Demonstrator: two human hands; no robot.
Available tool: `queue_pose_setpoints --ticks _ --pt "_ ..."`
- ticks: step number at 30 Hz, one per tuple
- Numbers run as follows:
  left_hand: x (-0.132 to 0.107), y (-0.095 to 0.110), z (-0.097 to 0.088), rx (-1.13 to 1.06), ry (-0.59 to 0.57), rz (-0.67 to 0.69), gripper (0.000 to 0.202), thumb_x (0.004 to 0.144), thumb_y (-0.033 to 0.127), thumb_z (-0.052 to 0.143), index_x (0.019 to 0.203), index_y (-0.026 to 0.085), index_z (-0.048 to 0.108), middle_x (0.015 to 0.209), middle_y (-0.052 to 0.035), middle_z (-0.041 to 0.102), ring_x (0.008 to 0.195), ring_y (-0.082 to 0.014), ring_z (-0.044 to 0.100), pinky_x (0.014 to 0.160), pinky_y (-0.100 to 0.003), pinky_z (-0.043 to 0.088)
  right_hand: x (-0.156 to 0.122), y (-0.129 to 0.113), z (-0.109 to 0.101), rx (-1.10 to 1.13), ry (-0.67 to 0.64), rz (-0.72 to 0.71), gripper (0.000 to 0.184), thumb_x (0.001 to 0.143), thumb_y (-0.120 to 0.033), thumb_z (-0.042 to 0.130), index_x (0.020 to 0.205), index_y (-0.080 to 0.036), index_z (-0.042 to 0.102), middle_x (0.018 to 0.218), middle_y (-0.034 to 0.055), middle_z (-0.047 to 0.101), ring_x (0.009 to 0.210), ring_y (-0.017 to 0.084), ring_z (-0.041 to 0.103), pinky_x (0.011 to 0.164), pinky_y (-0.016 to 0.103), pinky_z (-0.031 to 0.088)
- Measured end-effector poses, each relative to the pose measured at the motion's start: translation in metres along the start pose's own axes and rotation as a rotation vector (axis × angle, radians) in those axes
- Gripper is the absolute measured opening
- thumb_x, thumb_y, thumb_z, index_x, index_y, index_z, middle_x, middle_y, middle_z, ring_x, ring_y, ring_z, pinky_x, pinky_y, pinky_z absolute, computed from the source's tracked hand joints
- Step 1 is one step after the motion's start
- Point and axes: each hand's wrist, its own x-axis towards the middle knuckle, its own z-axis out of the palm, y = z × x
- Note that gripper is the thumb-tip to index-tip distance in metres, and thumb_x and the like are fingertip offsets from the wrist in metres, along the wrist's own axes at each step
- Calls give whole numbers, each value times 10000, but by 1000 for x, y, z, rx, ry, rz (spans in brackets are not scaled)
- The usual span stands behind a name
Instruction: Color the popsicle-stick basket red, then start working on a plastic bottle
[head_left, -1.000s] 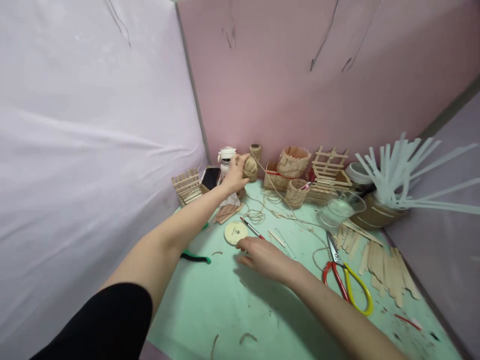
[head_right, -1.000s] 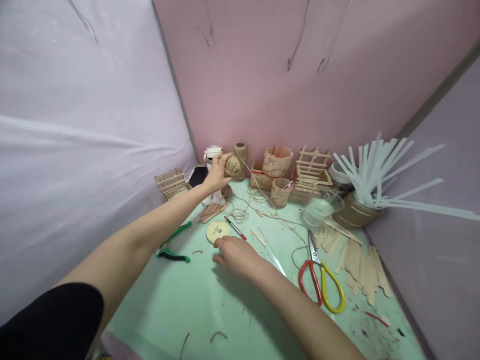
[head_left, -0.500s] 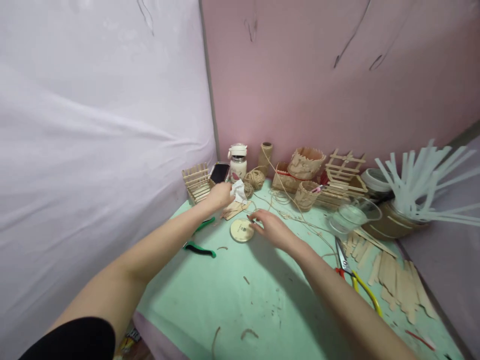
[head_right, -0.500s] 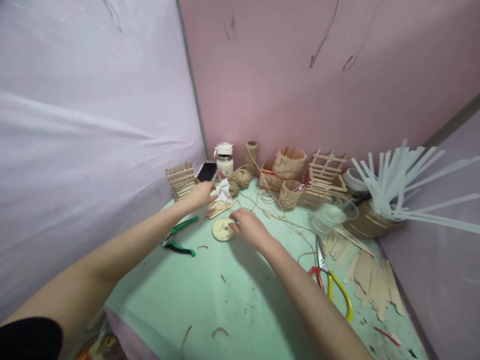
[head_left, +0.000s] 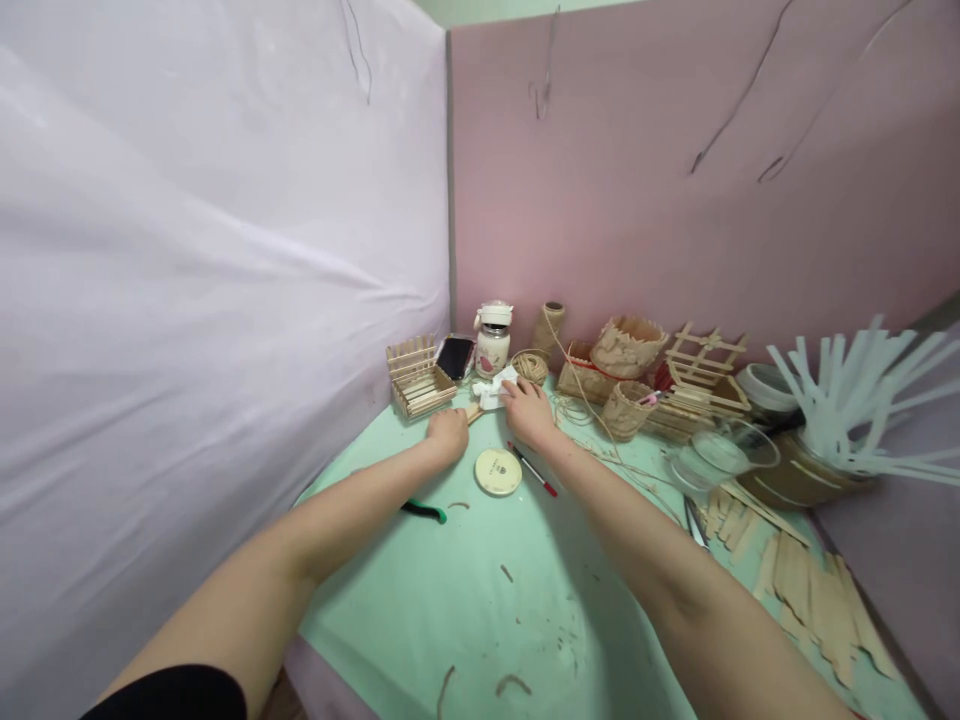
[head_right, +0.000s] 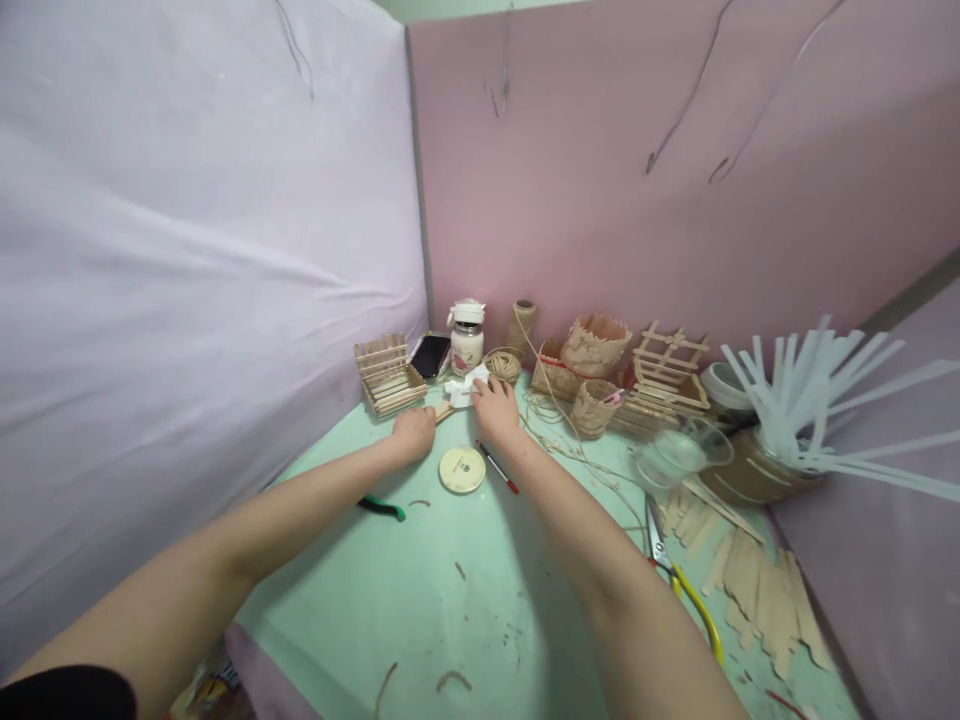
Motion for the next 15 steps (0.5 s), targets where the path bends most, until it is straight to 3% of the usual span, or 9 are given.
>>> queue_pose_setpoints --ticks 5,8,12,15 --pt "-2 -16 -7 60 -25 -107 389 990 62 440 1338 5 607 1285 -338 695 1252 -365 706 1016 -430 545 5 -10 4 94 34 13 527 1018 -147 411 1494 -159 636 1650 167 549 1532 388 345 1244 567 237" --pt "-8 -15 -15 59 -30 -70 395 1020 144 494 1375 3 590 1366 -326 659 1303 -363 672 1042 -416 532 7 -18 -6 190 119 69 534 1020 -180 443 1526 -138 607 1632 158 573 1489 380 379 1232 536 258" --pt "-22 -18 -27 45 -17 18 572 1000 372 655 1445 25 564 1486 -301 594 1387 -390 597 1115 -437 493 2 -12 -26 246 242 143 485 1024 -165 429 1432 -164 692 1536 133 661 1423 350 430 1181 491 312" --pt "-38 -24 -32 35 -15 52 509 999 367 655 1401 58 616 1450 -263 627 1380 -385 593 1120 -444 484 -2 -1 -33 212 258 155 422 1010 -162 470 1319 -203 754 1408 135 739 1352 352 481 1121 494 360"
